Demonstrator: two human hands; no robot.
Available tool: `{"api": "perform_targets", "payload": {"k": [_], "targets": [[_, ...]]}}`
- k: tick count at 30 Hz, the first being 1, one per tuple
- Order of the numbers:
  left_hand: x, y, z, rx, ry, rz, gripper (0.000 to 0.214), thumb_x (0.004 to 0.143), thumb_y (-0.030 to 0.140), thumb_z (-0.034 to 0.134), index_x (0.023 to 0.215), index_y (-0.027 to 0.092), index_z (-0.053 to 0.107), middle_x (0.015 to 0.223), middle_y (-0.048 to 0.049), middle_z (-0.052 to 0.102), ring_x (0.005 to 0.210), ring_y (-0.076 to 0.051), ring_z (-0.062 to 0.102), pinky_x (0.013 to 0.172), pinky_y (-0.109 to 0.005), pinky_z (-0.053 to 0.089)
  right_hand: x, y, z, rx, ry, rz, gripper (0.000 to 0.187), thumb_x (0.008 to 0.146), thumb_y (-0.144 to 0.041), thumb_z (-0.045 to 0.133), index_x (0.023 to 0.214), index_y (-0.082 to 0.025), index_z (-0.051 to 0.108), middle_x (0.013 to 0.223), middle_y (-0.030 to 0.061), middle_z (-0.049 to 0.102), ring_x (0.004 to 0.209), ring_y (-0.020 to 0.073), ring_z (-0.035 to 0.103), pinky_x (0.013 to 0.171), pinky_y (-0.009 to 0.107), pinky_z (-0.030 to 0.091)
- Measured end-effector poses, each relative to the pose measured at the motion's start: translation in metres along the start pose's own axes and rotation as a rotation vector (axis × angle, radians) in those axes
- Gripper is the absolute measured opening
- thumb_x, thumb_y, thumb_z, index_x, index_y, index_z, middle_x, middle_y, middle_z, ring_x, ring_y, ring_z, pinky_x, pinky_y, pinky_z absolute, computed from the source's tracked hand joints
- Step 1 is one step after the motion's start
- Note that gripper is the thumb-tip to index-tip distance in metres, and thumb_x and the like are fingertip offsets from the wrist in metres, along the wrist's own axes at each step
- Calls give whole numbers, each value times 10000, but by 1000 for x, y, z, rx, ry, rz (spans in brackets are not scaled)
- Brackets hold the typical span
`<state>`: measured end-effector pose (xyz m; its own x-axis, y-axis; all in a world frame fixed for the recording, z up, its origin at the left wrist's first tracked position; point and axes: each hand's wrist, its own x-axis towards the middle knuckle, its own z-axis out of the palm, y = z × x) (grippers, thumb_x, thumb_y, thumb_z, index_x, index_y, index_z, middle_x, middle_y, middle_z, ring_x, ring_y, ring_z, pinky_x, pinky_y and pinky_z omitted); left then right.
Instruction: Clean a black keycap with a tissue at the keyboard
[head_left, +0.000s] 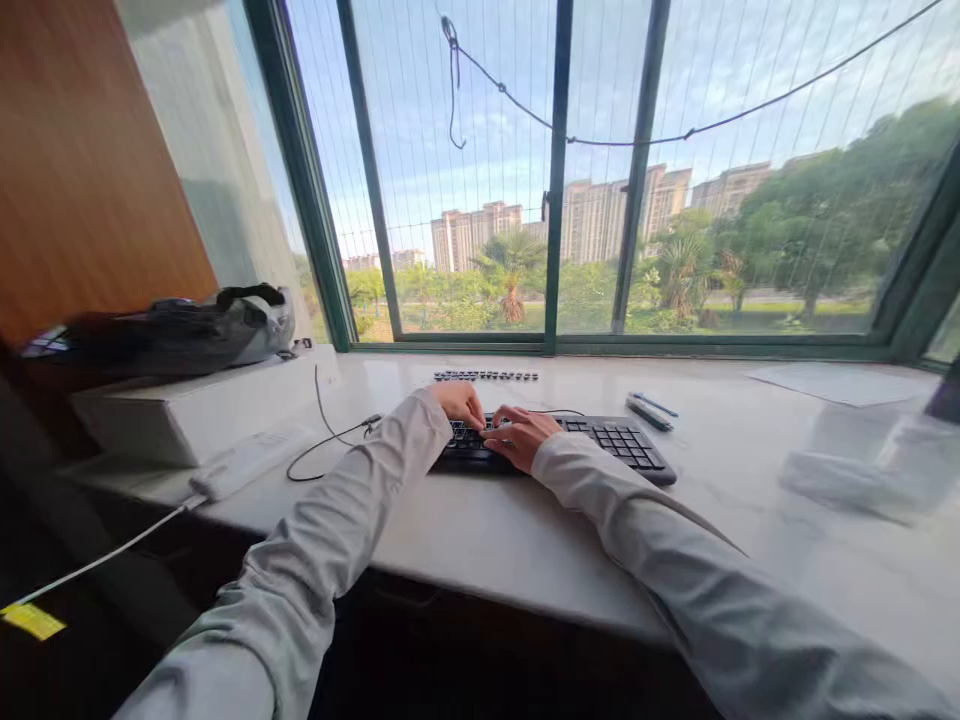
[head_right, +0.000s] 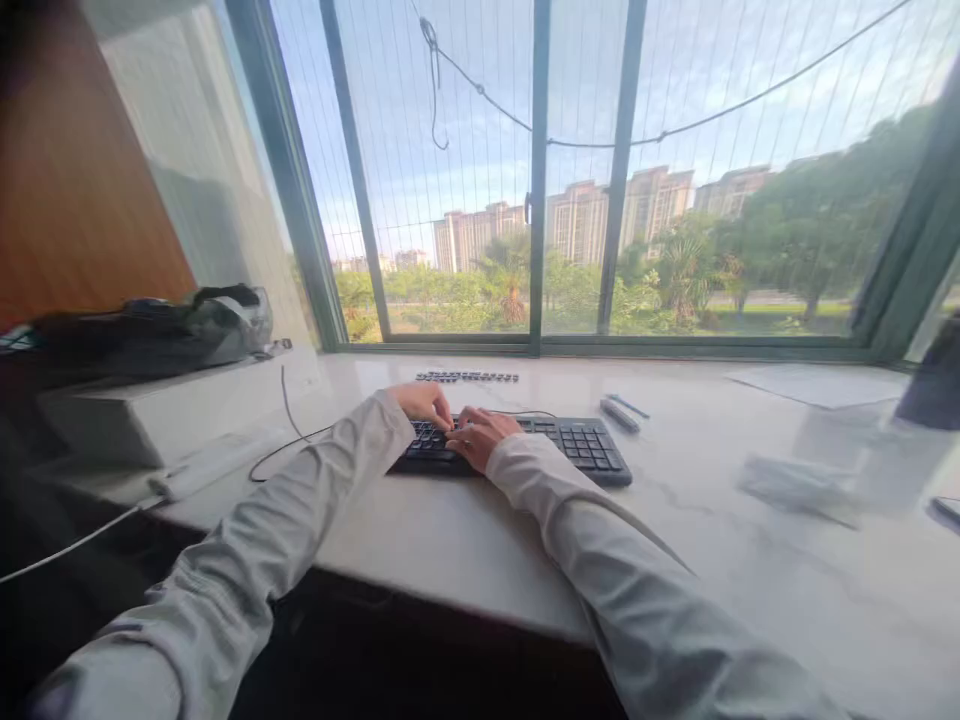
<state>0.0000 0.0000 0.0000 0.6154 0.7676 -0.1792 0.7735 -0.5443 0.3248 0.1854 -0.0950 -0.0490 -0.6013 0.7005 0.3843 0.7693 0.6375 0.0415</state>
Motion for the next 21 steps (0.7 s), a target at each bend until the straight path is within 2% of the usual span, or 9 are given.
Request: {"api": "perform_targets", "payload": {"k": [4,10,15,21], "targets": [[1,-5,1,-53,-7,-30,425,559,494,750,868,201,750,794,-9,722,778,-137,606,684,-181,405,0,4,0,-22,1,48,337,918,-453,385,1079,-355,664,1163,6,572,972,181,587,748,295,443],[13,-19,4,-68,-34,-200,567,456,566,773,867,189,669,644,32,629,553,-87,466,541,-203,352,1,6,3,-54,-14,46,358,927,-459,353,1064,-344,663,1138,19,571,947,177,589,750,291,433],[17,-25,6,-76,-61,-217,558,440,584,771,819,194,647,534,56,549,490,-78,405,502,-215,315,3,4,2,-84,-4,43,357,929,-453,351,1030,-328,669,1141,23,566,970,188,579,763,304,427],[24,-21,7,-76,-53,-229,488,387,509,815,699,189,617,481,69,506,470,-76,391,478,-222,287,9,-1,-1,-147,-12,-22,378,940,-406,336,977,-264,684,1105,58,586,944,197,575,760,312,428]]}}
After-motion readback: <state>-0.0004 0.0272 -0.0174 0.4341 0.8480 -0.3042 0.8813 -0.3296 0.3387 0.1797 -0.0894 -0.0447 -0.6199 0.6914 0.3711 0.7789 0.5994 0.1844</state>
